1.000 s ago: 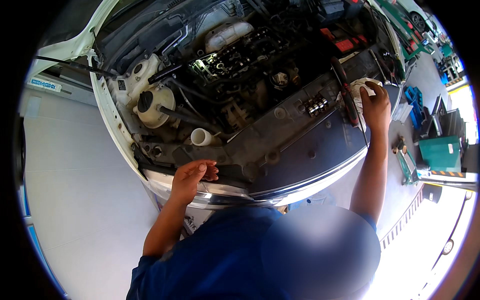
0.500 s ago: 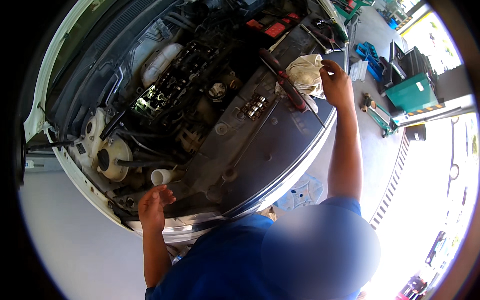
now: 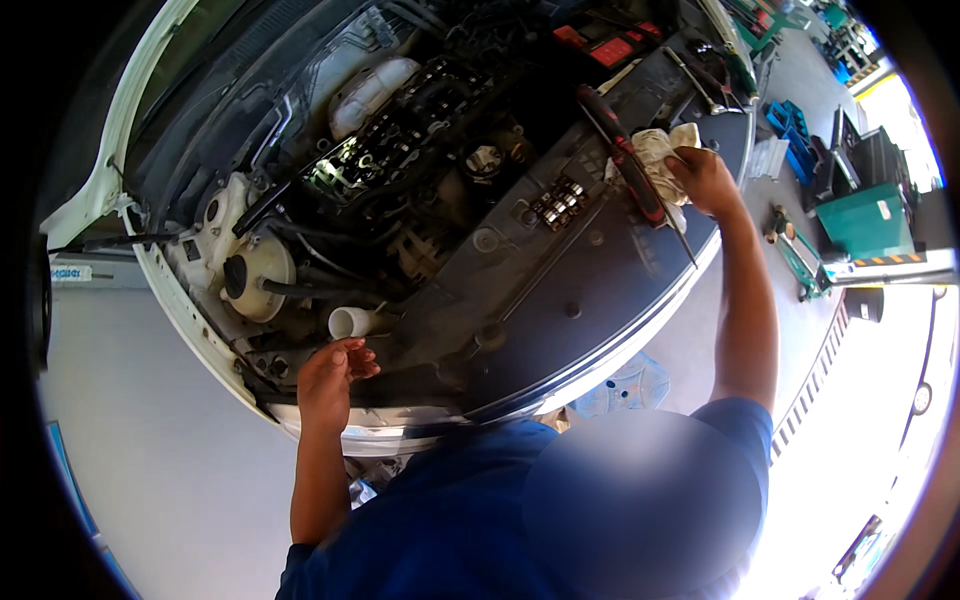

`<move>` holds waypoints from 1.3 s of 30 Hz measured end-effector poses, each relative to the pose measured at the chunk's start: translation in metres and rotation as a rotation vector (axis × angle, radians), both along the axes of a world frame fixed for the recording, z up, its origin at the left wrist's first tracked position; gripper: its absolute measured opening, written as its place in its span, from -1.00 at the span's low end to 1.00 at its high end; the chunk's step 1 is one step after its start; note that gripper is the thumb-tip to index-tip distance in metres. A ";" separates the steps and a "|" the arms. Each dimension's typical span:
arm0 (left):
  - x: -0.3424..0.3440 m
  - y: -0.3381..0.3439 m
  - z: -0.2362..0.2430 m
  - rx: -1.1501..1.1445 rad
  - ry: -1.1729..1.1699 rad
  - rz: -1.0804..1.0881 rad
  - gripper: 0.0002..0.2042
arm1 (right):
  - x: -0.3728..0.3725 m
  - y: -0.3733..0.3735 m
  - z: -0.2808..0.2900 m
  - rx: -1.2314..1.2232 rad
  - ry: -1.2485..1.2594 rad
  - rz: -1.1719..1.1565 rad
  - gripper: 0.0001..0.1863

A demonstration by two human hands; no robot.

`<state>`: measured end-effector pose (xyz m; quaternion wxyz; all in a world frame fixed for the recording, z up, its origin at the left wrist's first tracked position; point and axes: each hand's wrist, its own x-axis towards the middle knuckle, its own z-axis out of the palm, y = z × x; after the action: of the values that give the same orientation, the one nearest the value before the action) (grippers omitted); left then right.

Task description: The person works on an exposed car engine by hand and using a screwdriver to manipulate internal components. The person also handles a small mechanical part and a larger engine component sitting on the floor.

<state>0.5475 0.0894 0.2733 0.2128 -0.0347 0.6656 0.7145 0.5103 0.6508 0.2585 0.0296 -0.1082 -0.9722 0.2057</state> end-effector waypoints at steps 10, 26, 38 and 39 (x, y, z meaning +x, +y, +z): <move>0.003 -0.049 0.010 -0.022 0.038 -0.048 -0.68 | 0.022 -0.008 -0.017 -0.284 -0.067 -0.032 -0.51; -0.313 -0.141 0.038 -0.759 0.246 -0.549 -0.83 | -0.029 0.006 -0.054 -0.347 -0.209 -0.437 -0.52; -0.475 -0.134 -0.139 -0.829 0.398 -0.628 -0.79 | -0.043 0.044 -0.123 0.172 -0.270 -0.496 -0.44; -0.473 -0.132 -0.151 -0.850 0.406 -0.633 -0.78 | -0.038 0.050 -0.129 0.182 -0.251 -0.504 -0.44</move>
<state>0.0746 -0.0428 0.1226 0.2518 0.2221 0.9002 0.2774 0.4723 0.7010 0.1297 -0.0313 -0.3677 -0.9251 0.0890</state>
